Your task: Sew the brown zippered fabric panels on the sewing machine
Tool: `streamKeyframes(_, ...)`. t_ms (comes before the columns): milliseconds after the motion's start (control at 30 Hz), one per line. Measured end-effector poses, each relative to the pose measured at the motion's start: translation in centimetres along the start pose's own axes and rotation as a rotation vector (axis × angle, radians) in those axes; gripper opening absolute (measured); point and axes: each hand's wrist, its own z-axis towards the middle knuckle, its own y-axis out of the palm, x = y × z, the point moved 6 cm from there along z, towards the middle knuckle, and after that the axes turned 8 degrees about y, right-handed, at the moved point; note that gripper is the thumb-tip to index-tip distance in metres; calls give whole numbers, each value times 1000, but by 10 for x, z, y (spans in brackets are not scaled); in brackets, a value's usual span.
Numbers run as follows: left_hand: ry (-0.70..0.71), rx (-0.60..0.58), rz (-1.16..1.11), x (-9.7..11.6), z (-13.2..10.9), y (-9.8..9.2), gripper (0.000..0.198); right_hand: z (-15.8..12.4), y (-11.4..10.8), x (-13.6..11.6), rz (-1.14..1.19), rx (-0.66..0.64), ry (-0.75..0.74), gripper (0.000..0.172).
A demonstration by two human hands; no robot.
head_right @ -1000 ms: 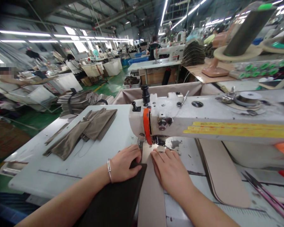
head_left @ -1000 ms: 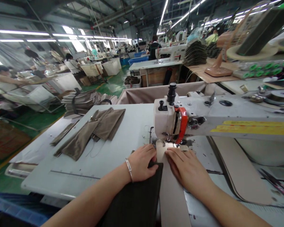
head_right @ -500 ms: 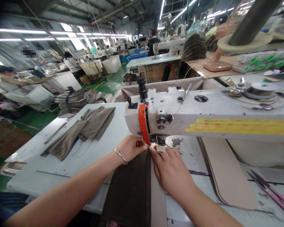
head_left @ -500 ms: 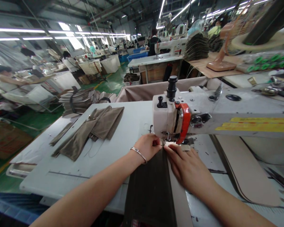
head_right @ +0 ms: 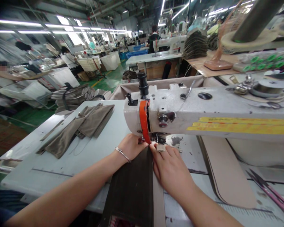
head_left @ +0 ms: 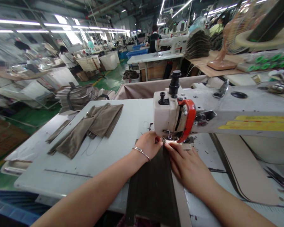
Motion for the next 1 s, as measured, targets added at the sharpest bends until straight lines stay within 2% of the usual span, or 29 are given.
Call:
streamKeyframes(233,28,10,35,0,3,3,10,2,-1,0,5,26,-16,47)
streamKeyframes(367,35,28,69,8,-4,-5,9,-1,-5,0,53,6,-14,40)
streamKeyframes(467,200,-35,113,34,-40,-13,16,-15,-13,-7,111,-37,-17,41)
streamKeyframes(533,412,-166,109,59,-79,-9,24,-30,-18,-13,143,-61,-24,42)
streamKeyframes(600,547,-250,77,77,-119,-4,30,-43,-21,-18,159,-62,-26,41)
streamKeyframes(667,604,-252,87,86,-148,2,27,-51,-22,-20,162,-58,-19,41)
streamKeyframes(733,628,-202,124,89,-164,7,24,-54,-20,-20,154,-57,-9,42)
streamKeyframes(867,641,-133,158,88,-165,10,21,-53,-18,-20,133,-40,-20,43)
streamKeyframes(1000,581,-138,110,78,-132,-4,25,-53,-20,-21,109,-22,-39,43)
